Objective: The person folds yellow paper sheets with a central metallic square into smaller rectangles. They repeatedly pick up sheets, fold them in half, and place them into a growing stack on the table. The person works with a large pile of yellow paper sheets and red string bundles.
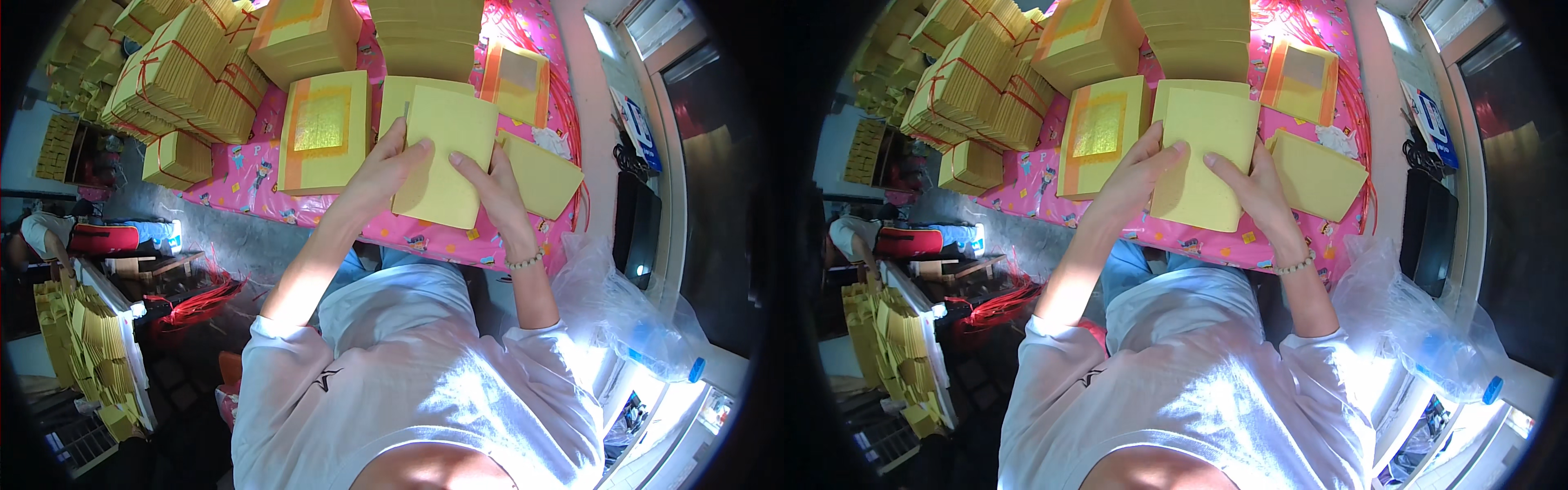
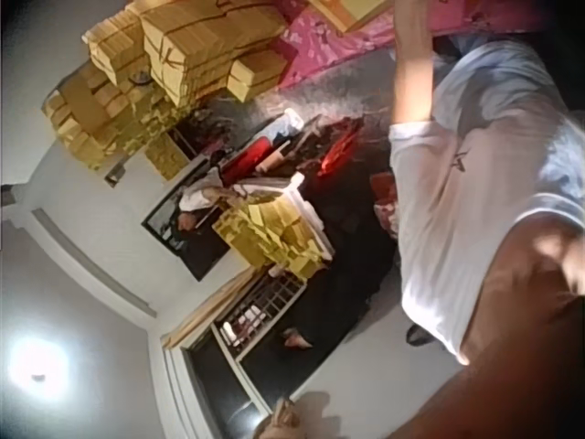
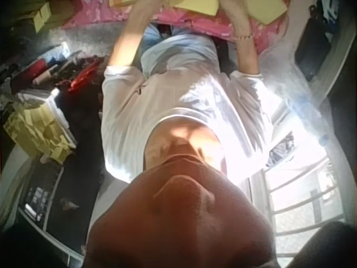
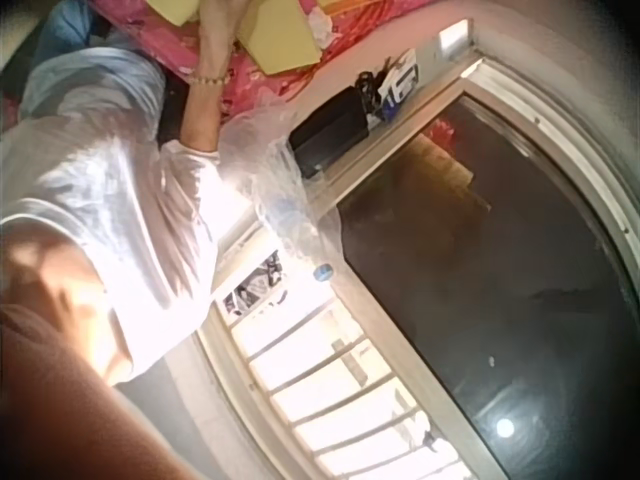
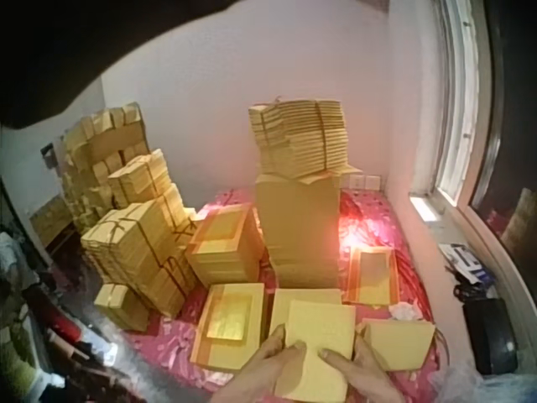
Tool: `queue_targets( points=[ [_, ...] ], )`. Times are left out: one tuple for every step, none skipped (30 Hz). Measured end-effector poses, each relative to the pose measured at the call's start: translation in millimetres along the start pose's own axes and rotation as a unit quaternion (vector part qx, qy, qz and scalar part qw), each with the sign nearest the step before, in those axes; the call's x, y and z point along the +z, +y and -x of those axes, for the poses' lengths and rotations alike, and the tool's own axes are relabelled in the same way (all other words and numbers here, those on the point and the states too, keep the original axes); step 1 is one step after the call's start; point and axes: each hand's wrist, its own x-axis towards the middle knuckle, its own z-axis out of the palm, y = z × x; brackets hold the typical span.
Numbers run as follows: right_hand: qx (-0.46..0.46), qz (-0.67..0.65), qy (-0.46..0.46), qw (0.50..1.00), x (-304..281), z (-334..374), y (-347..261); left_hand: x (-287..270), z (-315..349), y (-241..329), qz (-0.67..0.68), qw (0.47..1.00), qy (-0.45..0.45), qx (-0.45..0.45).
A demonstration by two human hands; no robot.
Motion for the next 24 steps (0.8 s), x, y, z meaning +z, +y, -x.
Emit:
queue_targets(
  points=[
    [0.002, -0.002, -0.003, 1.0, -1, -1, 0, 1, -1, 1, 0.014, 1.0, 0.001, -0.008],
    [0.004, -0.005, -0.005, 1.0, -1, -2, 1, 1, -2, 0, 0.01, 1.0, 0.002, -0.005],
    [0.006, -0.007, -0.008, 1.0, -2, -3, 1, 0, -4, -1, 0.005, 1.0, 0.002, -0.001],
    [0.006, -0.008, -0.005, 1.0, -2, -3, 2, 0, -5, -3, 0.001, 1.0, 0.002, 0.003],
    [0.005, -0.01, -0.003, 1.0, -3, -4, 3, 0, -6, -4, 0.001, 1.0, 0.002, 0.002],
    [0.005, -0.012, -0.001, 1.0, -3, -4, 4, -1, -7, -5, 0.001, 1.0, 0.001, 0.001],
    [0.002, -0.014, 0.003, 1.0, -2, -4, 3, -1, -7, -6, 0.001, 1.0, 0.001, 0.0],
    [-0.002, -0.016, 0.007, 1.0, 0, -3, 2, -1, -8, -7, 0.003, 1.0, 0.005, 0.005],
    [-0.006, -0.018, 0.011, 1.0, 0, -3, 2, 0, -8, -9, 0.006, 1.0, 0.009, 0.01],
    [-0.008, -0.015, 0.011, 1.0, 0, -3, 2, 1, -8, -10, 0.009, 1.0, 0.013, 0.016],
    [-0.01, -0.013, 0.011, 1.0, -1, -3, 4, 2, -8, -10, 0.008, 1.0, 0.017, 0.02],
    [-0.014, -0.01, 0.01, 1.0, -1, -4, 5, 2, -8, -10, 0.007, 0.999, 0.02, 0.026],
    [-0.016, -0.001, 0.014, 1.0, -1, -4, 5, 3, -8, -10, 0.006, 0.999, 0.023, 0.031],
    [-0.019, 0.009, 0.018, 1.0, -1, -1, 5, 4, -7, -14, -0.003, 0.999, 0.031, 0.039],
    [-0.023, 0.019, 0.02, 0.999, 0, -1, 5, 5, -7, -17, -0.012, 0.998, 0.04, 0.05],
    [-0.03, 0.022, 0.021, 0.999, 0, 0, 4, 6, -6, -19, -0.022, 0.997, 0.048, 0.06],
    [-0.036, 0.025, 0.023, 0.999, 1, 1, 3, 8, -5, -20, -0.031, 0.995, 0.054, 0.083],
    [-0.043, 0.028, 0.025, 0.998, 1, 3, 3, 11, -2, -20, -0.039, 0.992, 0.059, 0.105],
    [-0.063, 0.034, 0.025, 0.997, 1, 4, 3, 15, 0, -20, -0.048, 0.989, 0.065, 0.127],
    [-0.084, 0.04, 0.026, 0.995, 2, 5, 2, 17, 1, -20, -0.051, 0.985, 0.065, 0.148],
    [-0.104, 0.045, 0.027, 0.993, 3, 7, 2, 20, 3, -20, -0.054, 0.982, 0.066, 0.168],
    [-0.111, 0.052, 0.023, 0.992, 3, 9, 1, 21, 5, -20, -0.056, 0.978, 0.068, 0.188],
    [-0.117, 0.059, 0.02, 0.991, 3, 11, -1, 22, 7, -19, -0.072, 0.975, 0.068, 0.198],
    [-0.124, 0.066, 0.017, 0.99, 3, 13, -2, 21, 9, -19, -0.087, 0.972, 0.067, 0.208]
  ],
)
